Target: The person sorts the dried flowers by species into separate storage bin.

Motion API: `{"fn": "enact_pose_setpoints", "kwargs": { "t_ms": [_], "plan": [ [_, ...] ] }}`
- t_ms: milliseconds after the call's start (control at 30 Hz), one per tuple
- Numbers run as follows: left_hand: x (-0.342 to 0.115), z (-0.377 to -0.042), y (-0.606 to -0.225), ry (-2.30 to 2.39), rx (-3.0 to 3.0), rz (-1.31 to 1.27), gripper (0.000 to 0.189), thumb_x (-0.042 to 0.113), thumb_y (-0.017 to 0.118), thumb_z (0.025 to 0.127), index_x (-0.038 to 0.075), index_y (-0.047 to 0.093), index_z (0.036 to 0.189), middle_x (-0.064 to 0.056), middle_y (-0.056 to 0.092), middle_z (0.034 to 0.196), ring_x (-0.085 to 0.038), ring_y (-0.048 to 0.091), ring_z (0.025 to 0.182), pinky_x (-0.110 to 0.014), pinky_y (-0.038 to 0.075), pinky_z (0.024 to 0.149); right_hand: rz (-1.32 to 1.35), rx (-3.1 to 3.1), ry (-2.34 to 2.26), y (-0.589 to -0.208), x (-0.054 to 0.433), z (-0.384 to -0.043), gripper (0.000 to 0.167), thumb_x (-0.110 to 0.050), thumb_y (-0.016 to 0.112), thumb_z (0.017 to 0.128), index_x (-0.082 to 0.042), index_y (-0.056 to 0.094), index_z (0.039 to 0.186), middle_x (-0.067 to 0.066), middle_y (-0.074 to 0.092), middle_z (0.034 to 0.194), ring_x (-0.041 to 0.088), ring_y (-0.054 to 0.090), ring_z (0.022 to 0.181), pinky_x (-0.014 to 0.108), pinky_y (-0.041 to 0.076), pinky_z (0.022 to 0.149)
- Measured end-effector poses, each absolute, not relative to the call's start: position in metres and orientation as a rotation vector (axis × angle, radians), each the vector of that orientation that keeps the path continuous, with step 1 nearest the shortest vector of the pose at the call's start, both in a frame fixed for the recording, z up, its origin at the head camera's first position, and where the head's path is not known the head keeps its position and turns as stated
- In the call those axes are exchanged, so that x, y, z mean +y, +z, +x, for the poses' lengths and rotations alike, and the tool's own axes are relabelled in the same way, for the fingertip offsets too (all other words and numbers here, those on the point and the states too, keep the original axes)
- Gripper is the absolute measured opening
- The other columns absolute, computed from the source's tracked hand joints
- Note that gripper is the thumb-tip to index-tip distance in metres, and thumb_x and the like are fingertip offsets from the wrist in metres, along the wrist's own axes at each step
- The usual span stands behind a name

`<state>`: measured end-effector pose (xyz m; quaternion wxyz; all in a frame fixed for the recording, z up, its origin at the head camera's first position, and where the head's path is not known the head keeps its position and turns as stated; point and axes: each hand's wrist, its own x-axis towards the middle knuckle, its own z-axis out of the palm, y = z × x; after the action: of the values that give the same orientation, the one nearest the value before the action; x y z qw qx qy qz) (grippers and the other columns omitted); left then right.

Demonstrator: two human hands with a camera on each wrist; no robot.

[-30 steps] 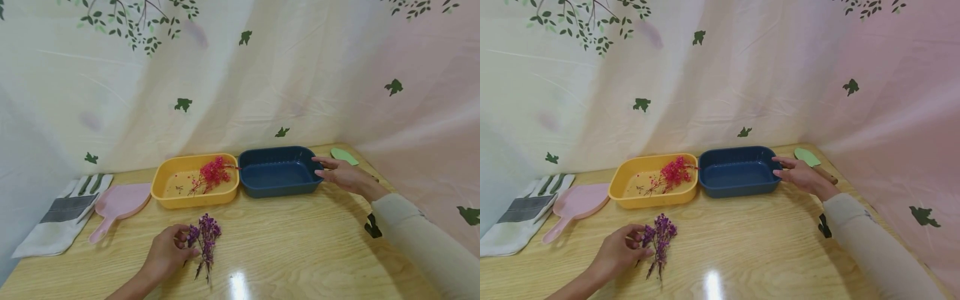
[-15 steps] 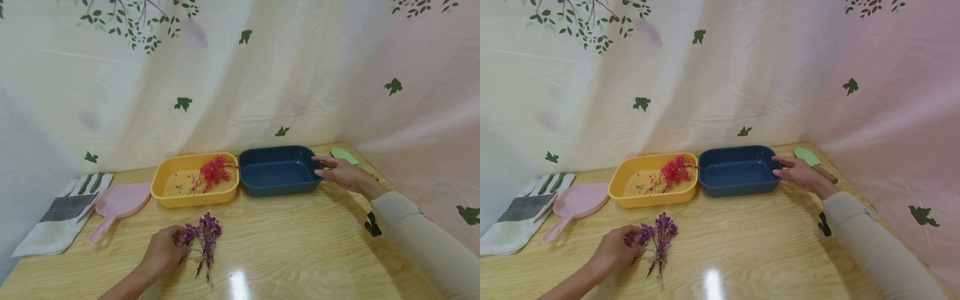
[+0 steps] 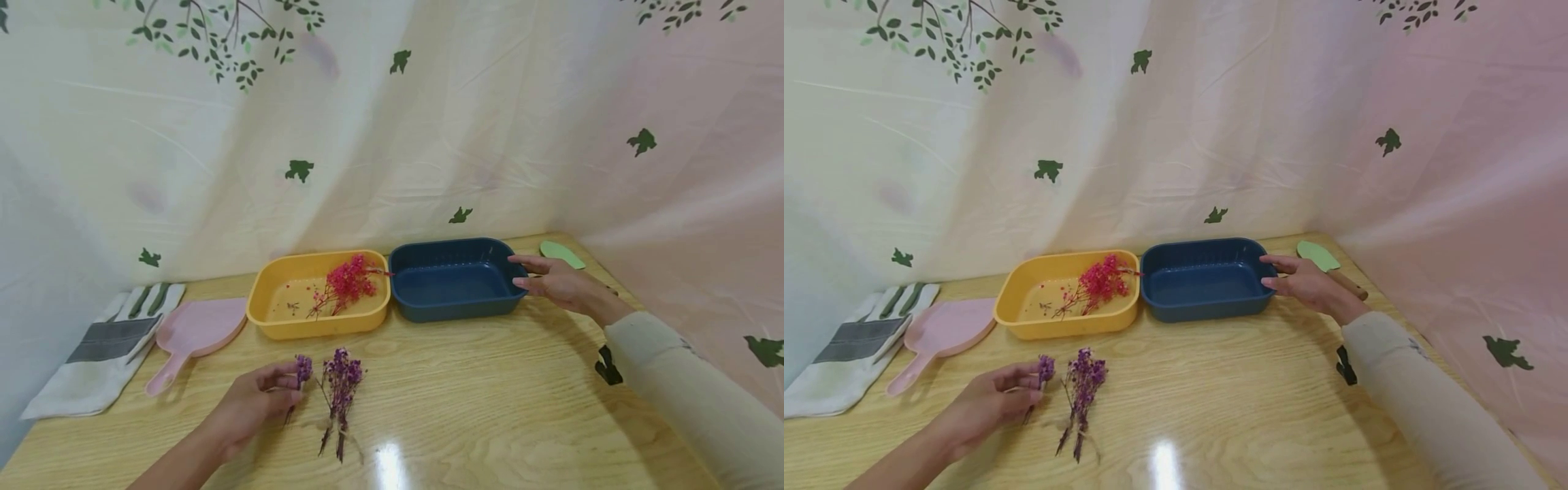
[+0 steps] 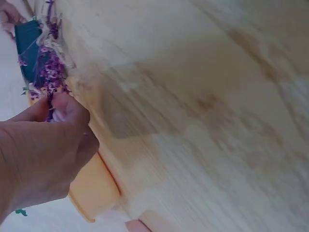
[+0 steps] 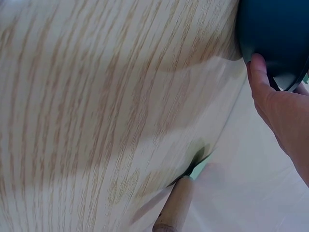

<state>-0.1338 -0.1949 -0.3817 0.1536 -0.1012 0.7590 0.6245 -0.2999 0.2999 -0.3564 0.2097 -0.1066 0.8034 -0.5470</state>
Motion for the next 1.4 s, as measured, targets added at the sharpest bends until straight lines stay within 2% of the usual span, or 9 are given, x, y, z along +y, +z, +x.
{"fn": "enact_pose_setpoints", "kwargs": {
  "t_ms": [267, 500, 900, 1133, 1400],
  "plan": [
    [-0.187, -0.135, -0.367, 1.943, 1.952, -0.173, 0.063, 0.000, 0.059, 0.092, -0.009, 0.027, 0.144, -0.009, 0.052, 0.113, -0.017, 0.058, 0.094, -0.028, 0.053, 0.081, -0.295, 2.248, -1.511, -0.358, 0.301, -0.301, 0.072, -0.019, 0.061, 0.096, -0.010, 0.019, 0.154, 0.025, -0.005, 0.158, 0.045, 0.014, 0.142, 0.060, 0.023, 0.111],
    [-0.167, -0.139, -0.354, 1.989, 1.901, -0.131, 0.060, 0.001, 0.062, 0.090, -0.005, 0.035, 0.143, -0.011, 0.053, 0.116, -0.018, 0.055, 0.099, -0.027, 0.051, 0.085, -0.280, 2.244, -1.519, -0.357, 0.300, -0.302, 0.071, -0.017, 0.060, 0.096, -0.009, 0.019, 0.154, 0.026, -0.006, 0.157, 0.045, 0.019, 0.140, 0.057, 0.027, 0.111],
    [-0.139, -0.158, -0.322, 2.020, 1.882, -0.040, 0.048, -0.001, 0.057, 0.093, -0.003, 0.040, 0.138, -0.009, 0.052, 0.114, -0.019, 0.054, 0.102, -0.028, 0.049, 0.089, -0.302, 2.254, -1.500, -0.356, 0.300, -0.301, 0.072, -0.019, 0.060, 0.096, -0.009, 0.018, 0.154, 0.026, -0.005, 0.157, 0.045, 0.013, 0.142, 0.059, 0.022, 0.112],
    [-0.123, -0.173, -0.309, 2.019, 1.912, -0.022, 0.050, -0.001, 0.056, 0.094, -0.001, 0.040, 0.142, -0.009, 0.053, 0.114, -0.018, 0.058, 0.100, -0.027, 0.051, 0.085, -0.287, 2.241, -1.528, -0.356, 0.298, -0.301, 0.069, -0.014, 0.058, 0.097, -0.009, 0.019, 0.154, 0.025, -0.005, 0.158, 0.043, 0.013, 0.143, 0.056, 0.027, 0.111],
    [-0.099, -0.203, -0.301, 1.966, 1.948, -0.086, 0.050, -0.004, 0.056, 0.093, 0.003, 0.045, 0.141, -0.010, 0.053, 0.118, -0.020, 0.054, 0.100, -0.027, 0.050, 0.080, -0.292, 2.232, -1.530, -0.357, 0.299, -0.300, 0.071, -0.017, 0.059, 0.097, -0.009, 0.017, 0.154, 0.025, -0.006, 0.158, 0.044, 0.010, 0.143, 0.059, 0.022, 0.112]
  ]
}}
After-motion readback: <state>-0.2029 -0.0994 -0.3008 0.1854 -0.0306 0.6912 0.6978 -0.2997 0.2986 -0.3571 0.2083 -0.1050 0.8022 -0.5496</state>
